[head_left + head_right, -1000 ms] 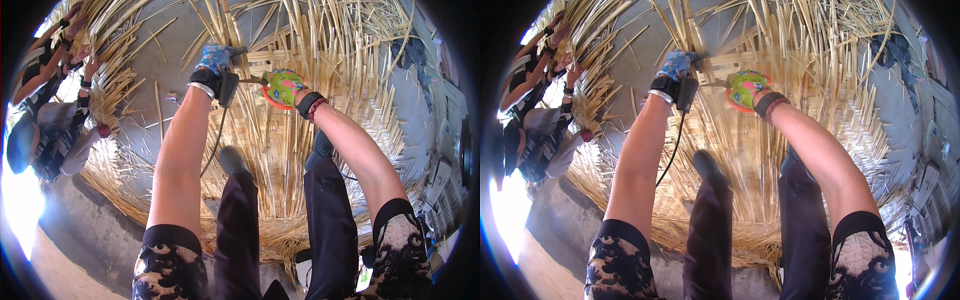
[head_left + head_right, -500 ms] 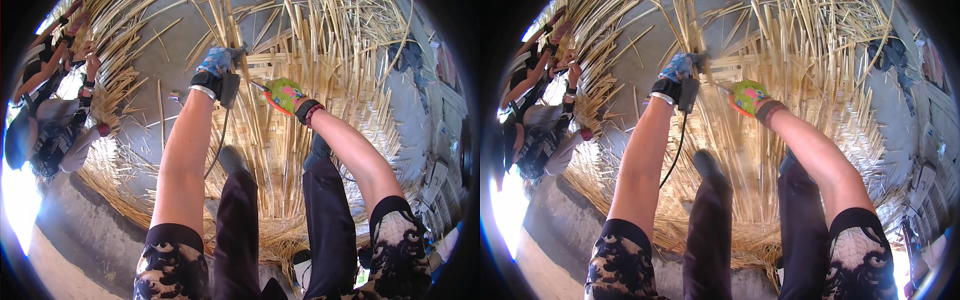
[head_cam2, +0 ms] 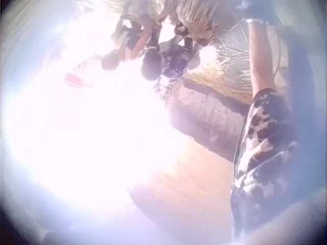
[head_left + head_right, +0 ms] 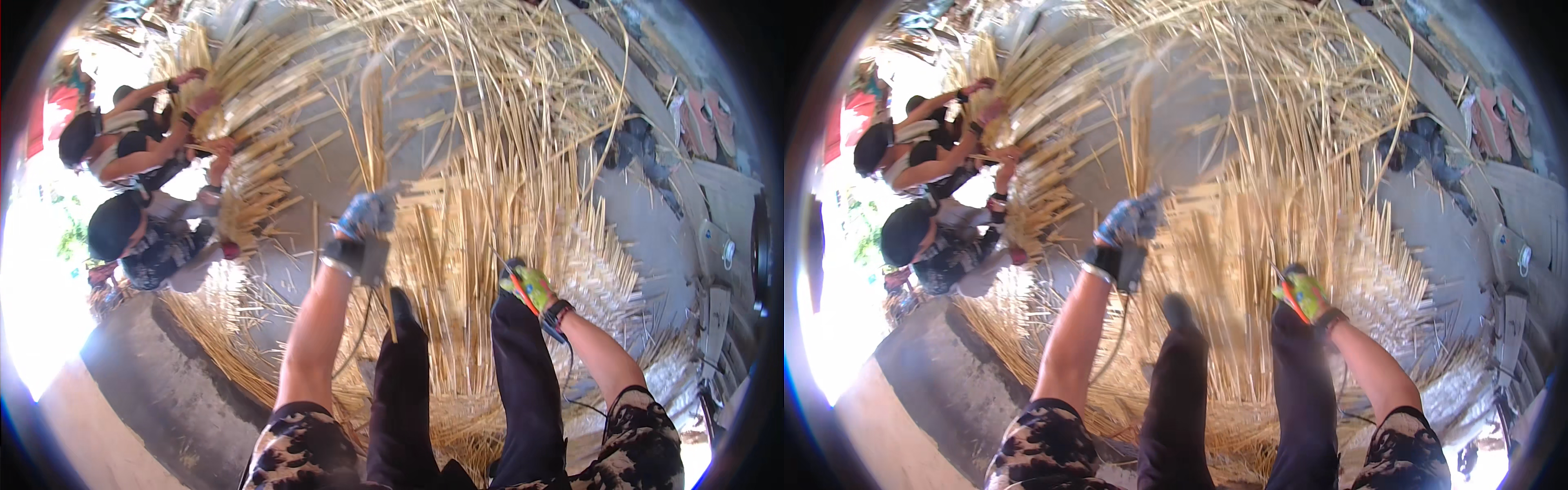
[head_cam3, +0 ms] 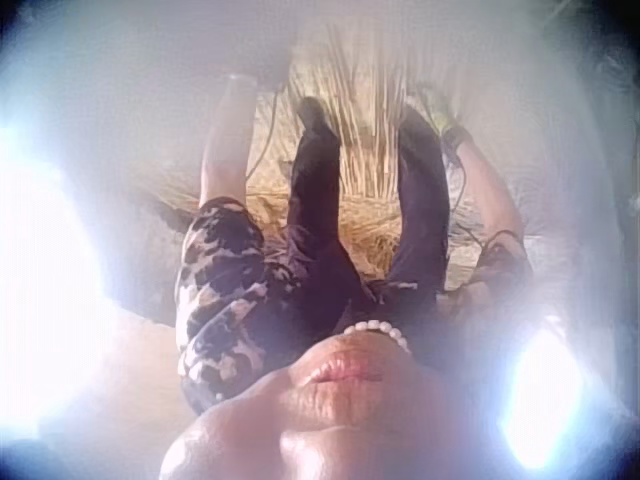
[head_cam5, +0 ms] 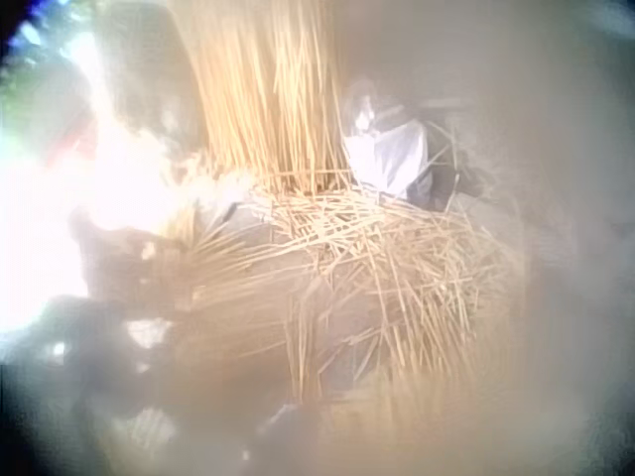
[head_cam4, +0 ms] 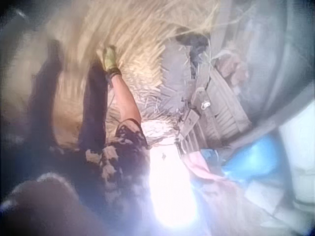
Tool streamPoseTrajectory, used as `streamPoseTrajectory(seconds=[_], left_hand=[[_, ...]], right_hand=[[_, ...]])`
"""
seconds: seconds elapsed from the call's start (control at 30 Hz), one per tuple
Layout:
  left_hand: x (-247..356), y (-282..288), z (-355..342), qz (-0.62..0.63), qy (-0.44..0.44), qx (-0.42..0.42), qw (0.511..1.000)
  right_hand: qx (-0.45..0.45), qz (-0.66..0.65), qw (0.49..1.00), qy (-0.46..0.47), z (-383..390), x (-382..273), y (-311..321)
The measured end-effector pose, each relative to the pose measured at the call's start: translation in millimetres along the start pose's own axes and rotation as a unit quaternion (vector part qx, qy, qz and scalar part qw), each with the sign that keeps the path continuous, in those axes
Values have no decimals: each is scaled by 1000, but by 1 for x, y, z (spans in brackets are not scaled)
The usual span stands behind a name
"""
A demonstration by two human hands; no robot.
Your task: Weaving a large bamboo mat on the floor using thin bamboo strips.
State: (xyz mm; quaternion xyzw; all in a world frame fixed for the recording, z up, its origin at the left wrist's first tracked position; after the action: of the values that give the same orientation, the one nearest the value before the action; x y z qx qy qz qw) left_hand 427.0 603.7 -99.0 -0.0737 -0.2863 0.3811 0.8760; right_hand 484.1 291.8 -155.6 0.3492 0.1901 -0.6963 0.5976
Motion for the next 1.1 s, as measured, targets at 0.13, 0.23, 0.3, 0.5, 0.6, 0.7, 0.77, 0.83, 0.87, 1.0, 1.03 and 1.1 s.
streamPoseTrajectory(seconds=[0.13, 0.23, 0.3, 0.5, 0.6, 0.7, 0.77, 0.83, 0.87, 1.0, 1.03, 1.1], left_hand=[[-18, -90, 42, 125, 58, 44, 989], [-53, -115, 73, 154, 74, 116, 979], [-61, -113, 90, 148, 88, 153, 973], [-27, -116, 133, 35, 69, 159, 984], [12, -85, 177, -200, -200, 137, 949], [-1, -65, 241, -280, 21, 249, 927], [11, -48, 301, -340, -71, 299, 889], [-6, -30, 349, -390, -50, 324, 860], [-13, -26, 374, -399, -23, 327, 856], [-41, -40, 439, -513, -53, 297, 804], [-71, -13, 485, -561, -53, 310, 766], [-169, 40, 542, -459, -53, 295, 836]], right_hand=[[40, -491, 828, -268, 47, 49, 31], [26, -498, 840, -212, 46, -7, 48], [27, -475, 856, -200, 63, -80, 73], [6, -500, 838, -219, 91, -96, 82], [-107, -560, 785, -243, 83, -115, 38], [-75, -522, 807, -265, 86, -138, 17], [-74, -524, 816, -233, 60, -166, -5], [-61, -538, 813, -213, 38, -197, -17], [-55, -546, 807, -218, 27, -219, -20], [-50, -630, 762, -143, -55, -218, -7], [-102, -651, 723, -206, -35, -298, -73], [-189, -593, 771, 138, 8, -449, -62]])
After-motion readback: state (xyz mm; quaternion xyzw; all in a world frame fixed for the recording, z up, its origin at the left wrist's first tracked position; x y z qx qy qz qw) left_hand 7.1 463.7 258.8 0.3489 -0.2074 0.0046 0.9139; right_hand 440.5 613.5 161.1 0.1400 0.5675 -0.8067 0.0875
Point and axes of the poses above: each hand's wrist, its own z-axis away from the middle knuckle, its own y-axis out of the back of the hand, x = y × z, the point moved 10 cm from there along -z, towards the middle knuckle, and after that the axes turned 4 degrees about x, right-handed, at the moved point
